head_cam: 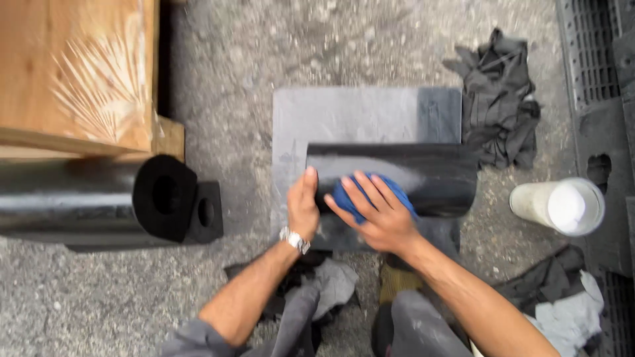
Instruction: Cleaning and inspecting large black industrial rubber or plastic components using a cloth and discarding waste material.
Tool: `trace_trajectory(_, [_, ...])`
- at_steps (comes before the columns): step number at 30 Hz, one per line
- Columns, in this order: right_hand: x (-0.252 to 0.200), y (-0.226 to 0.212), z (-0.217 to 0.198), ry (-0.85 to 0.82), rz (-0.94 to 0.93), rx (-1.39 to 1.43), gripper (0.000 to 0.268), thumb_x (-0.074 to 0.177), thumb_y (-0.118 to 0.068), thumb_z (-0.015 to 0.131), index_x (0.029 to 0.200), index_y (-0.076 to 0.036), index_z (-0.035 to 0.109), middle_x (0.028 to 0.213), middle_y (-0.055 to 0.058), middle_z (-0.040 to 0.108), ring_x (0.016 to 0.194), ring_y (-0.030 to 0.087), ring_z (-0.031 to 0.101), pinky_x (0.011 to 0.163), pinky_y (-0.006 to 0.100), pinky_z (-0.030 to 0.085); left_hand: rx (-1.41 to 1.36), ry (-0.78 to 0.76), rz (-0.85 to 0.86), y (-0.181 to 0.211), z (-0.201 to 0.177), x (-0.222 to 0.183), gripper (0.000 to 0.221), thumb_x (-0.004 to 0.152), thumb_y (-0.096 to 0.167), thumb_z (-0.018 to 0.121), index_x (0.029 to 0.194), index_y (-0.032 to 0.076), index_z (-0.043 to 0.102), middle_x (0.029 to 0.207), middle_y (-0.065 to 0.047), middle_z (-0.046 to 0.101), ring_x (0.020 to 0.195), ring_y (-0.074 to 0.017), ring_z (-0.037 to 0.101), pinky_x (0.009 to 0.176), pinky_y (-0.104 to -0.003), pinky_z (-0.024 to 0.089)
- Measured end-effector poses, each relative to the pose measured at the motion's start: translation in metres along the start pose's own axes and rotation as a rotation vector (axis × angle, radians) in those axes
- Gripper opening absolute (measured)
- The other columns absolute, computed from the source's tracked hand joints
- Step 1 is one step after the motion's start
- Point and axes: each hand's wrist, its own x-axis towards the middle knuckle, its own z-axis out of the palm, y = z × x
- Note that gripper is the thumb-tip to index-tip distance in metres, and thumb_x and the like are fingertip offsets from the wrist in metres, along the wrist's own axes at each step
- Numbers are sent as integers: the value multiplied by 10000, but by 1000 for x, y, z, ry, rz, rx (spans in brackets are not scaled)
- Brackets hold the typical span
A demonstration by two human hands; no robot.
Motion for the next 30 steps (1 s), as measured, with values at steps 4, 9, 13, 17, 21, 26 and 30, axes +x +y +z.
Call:
trace_trajectory(4, [-19, 55, -46, 208, 185, 166, 252, 1008, -186, 739, 1247, -114, 765, 1340, 166, 616, 1212, 350, 597, 991, 474, 488, -169, 29, -108, 86, 8, -30, 654, 1039, 568, 474, 1021, -41, 712, 965, -42, 709, 906, -147, 584, 852, -325, 493])
trace_trajectory(9, [69, 23, -54, -6, 637, 316, 204, 943, -196, 695, 1098, -84, 766, 1147, 143, 656, 1086, 347, 605, 954, 496, 492, -486, 132, -669, 119, 2, -33, 662, 916, 646, 493, 1347, 157, 610, 1285, -4, 665, 1194, -144, 579, 1014, -331, 421])
trace_trajectory(13, [80, -29, -53, 83, 107, 395, 309, 875, -251, 641, 1128, -92, 721, 1229, 201, 679, 1179, 383, 631, 1008, 502, 502, -855, -31, -650, 84, -13, -18, 783, 961, 693, 470, 1337, 18, 594, 1335, -167, 645, 1227, -303, 591, 1049, -428, 473])
trace_trajectory(17, [84, 35, -52, -110, 554, 410, 297, 1011, -295, 648, 1184, -58, 695, 1210, 154, 650, 1148, 358, 621, 1029, 478, 500, -654, 82, -801, 99, -21, -12, 721, 901, 662, 471, 1392, 142, 568, 1406, -100, 633, 1280, -263, 576, 1052, -454, 441])
trace_trajectory(21, [79, 57, -40, -94, 545, 186, 318, 1000, -210, 602, 1267, -79, 714, 1347, 188, 604, 1250, 396, 576, 1107, 503, 457, -694, 142, -845, 97, -20, -8, 712, 921, 654, 491, 1425, 153, 529, 1424, -93, 599, 1302, -256, 560, 1097, -445, 432])
trace_trajectory(26, [71, -46, -35, -60, 260, 451, 310, 935, -285, 647, 1212, -168, 718, 1309, 138, 646, 1237, 364, 609, 1079, 486, 468, -840, 39, -708, 80, -30, -16, 810, 912, 690, 432, 1423, 73, 554, 1405, -115, 628, 1268, -259, 584, 1098, -421, 433])
trace_trajectory(30, [97, 6, -53, -311, 729, 565, 295, 996, -354, 667, 1165, -113, 687, 1156, 101, 669, 1088, 291, 653, 991, 391, 532, -698, -88, -651, 76, -44, -12, 862, 921, 700, 374, 1470, 47, 503, 1438, -96, 609, 1318, -174, 545, 1137, -360, 334])
